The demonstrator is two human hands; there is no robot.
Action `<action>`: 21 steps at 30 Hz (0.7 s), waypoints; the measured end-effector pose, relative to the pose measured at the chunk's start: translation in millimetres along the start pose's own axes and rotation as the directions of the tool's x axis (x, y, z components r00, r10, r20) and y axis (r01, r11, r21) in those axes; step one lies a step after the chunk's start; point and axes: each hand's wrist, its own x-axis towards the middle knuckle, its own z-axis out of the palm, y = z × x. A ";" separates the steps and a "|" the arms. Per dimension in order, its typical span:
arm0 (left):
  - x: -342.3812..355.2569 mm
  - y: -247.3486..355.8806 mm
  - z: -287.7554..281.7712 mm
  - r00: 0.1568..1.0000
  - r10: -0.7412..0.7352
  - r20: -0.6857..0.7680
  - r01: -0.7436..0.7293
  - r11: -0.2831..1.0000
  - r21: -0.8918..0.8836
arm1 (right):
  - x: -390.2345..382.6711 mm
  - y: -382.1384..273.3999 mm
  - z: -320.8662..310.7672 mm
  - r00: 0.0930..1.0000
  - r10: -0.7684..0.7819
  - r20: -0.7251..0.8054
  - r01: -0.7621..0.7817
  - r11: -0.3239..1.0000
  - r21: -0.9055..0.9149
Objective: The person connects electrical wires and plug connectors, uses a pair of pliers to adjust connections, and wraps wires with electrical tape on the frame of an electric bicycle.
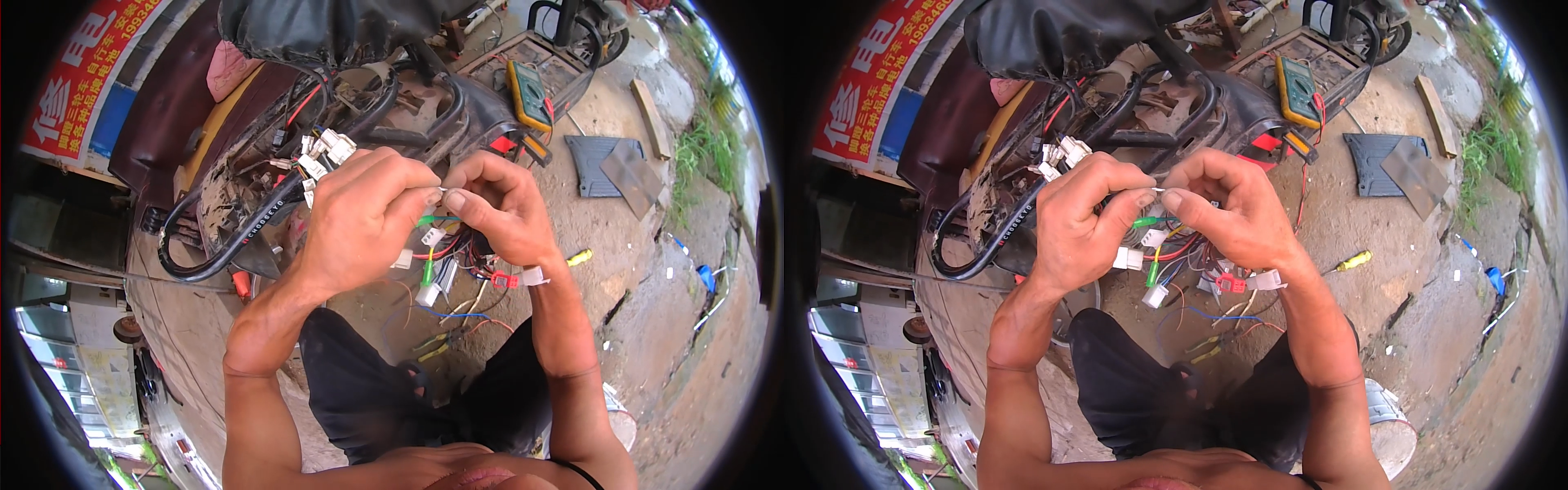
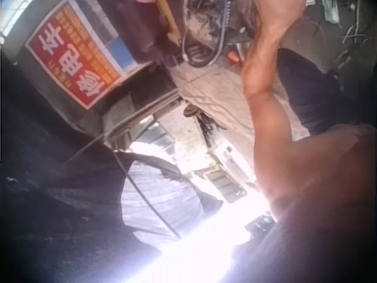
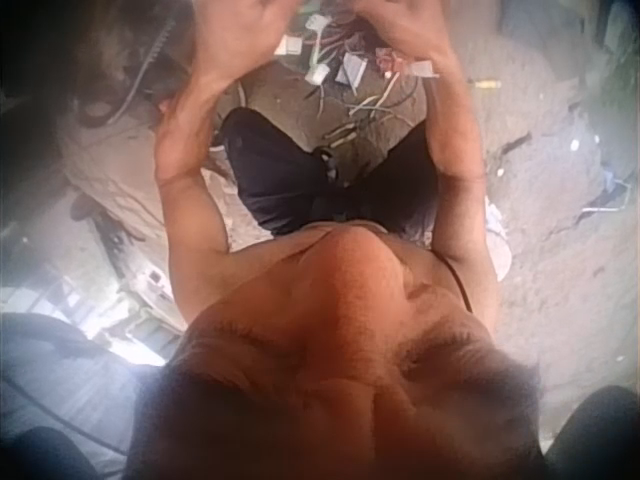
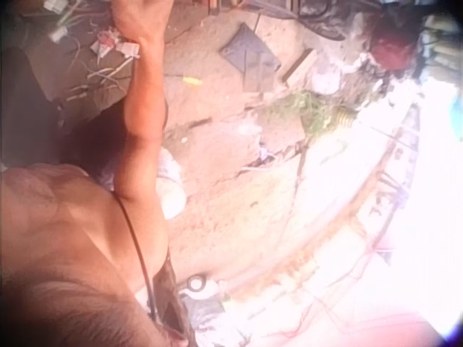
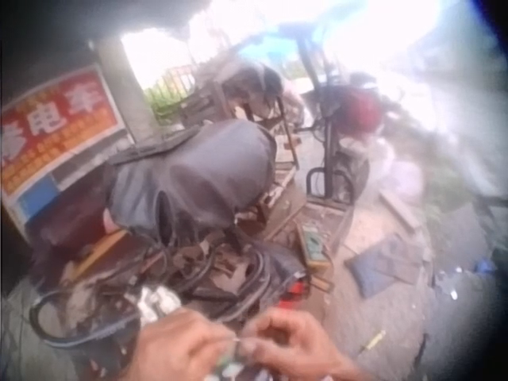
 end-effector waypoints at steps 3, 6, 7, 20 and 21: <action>1.2 0.3 -3.0 1.000 -0.022 0.006 0.022 1.000 -0.017 | -1.3 5.3 2.8 0.998 -0.062 0.002 0.062 0.998 -0.012; 6.0 4.4 -5.0 0.999 -0.044 0.015 0.044 0.998 -0.046 | -3.1 3.6 2.8 0.994 -0.102 -0.032 0.101 0.995 -0.016; 6.4 7.5 -6.6 0.999 -0.043 0.015 0.043 0.998 -0.043 | -3.5 3.5 3.5 0.992 -0.109 -0.061 0.108 0.994 -0.021; -2.2 7.6 -16.1 0.996 -0.070 -0.060 0.073 0.997 0.040 | -6.5 -5.5 2.0 0.985 -0.151 -0.086 0.131 0.970 -0.206; -2.2 9.7 -16.3 0.996 -0.071 -0.061 0.073 0.997 0.040 | -6.1 -5.6 2.8 0.985 -0.151 -0.085 0.131 0.970 -0.206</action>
